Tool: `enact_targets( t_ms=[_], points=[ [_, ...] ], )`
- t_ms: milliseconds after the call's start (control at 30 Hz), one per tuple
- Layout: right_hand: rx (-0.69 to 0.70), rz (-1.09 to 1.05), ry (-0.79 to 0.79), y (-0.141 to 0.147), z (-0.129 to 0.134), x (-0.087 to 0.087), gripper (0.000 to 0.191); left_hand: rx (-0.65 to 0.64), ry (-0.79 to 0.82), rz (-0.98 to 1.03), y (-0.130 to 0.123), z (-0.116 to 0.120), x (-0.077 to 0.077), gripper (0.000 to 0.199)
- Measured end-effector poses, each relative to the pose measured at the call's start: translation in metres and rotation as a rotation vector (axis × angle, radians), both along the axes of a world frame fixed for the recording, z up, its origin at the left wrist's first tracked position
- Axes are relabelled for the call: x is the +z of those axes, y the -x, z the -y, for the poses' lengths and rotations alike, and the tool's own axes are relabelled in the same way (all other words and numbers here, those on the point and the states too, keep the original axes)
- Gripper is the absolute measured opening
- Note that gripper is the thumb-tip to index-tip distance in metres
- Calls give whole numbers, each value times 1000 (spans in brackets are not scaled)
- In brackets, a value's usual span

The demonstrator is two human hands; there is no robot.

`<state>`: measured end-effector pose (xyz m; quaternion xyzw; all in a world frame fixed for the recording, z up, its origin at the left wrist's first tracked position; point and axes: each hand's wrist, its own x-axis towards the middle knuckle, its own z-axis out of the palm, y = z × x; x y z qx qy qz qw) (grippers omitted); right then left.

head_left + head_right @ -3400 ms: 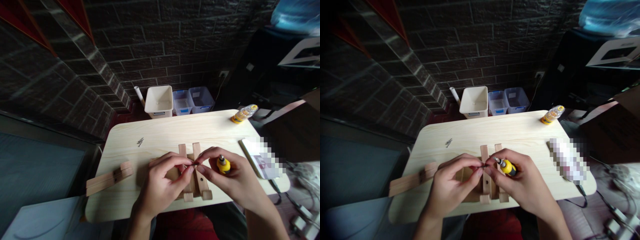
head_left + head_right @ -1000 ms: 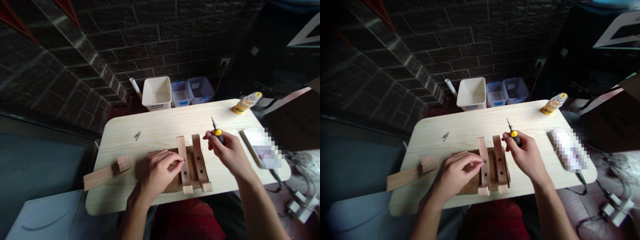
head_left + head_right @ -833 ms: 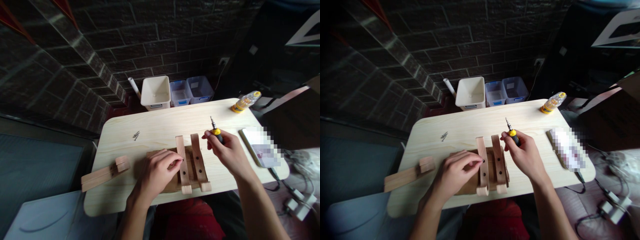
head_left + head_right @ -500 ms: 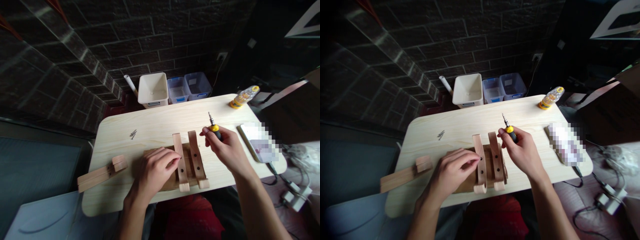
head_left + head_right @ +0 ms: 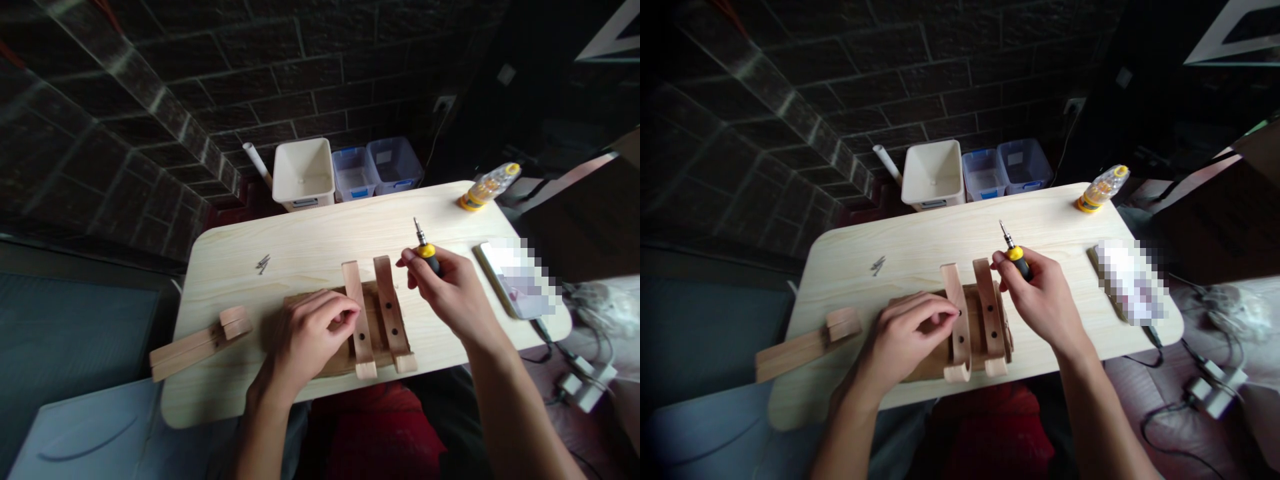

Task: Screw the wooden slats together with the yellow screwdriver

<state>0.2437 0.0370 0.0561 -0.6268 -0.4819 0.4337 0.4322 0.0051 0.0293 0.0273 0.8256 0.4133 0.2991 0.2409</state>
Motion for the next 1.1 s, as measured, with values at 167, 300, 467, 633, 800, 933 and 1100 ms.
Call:
enact_targets(
  t_ms=[167,300,467,633,800,933,1100],
  points=[
    [7,-7,4,1,1,-1,42,-2,10,3,-2,0,1,22],
    [13,-10,3,1,1,-2,44,-6,37,-12,-2,1,0,19],
    [14,-8,1,1,1,-2,44,-3,47,13,-2,1,-5,17],
    [13,-2,5,2,1,-2,44,35,32,39,-2,1,-11,17],
    [11,1,5,3,-1,-1,44,31,40,68,-3,1,-14,20],
    [10,7,4,3,-2,-1,44,-7,80,87,-1,2,-14,17],
    [6,14,5,3,-1,-1,44,13,90,62,1,1,-14,15]
  ],
)
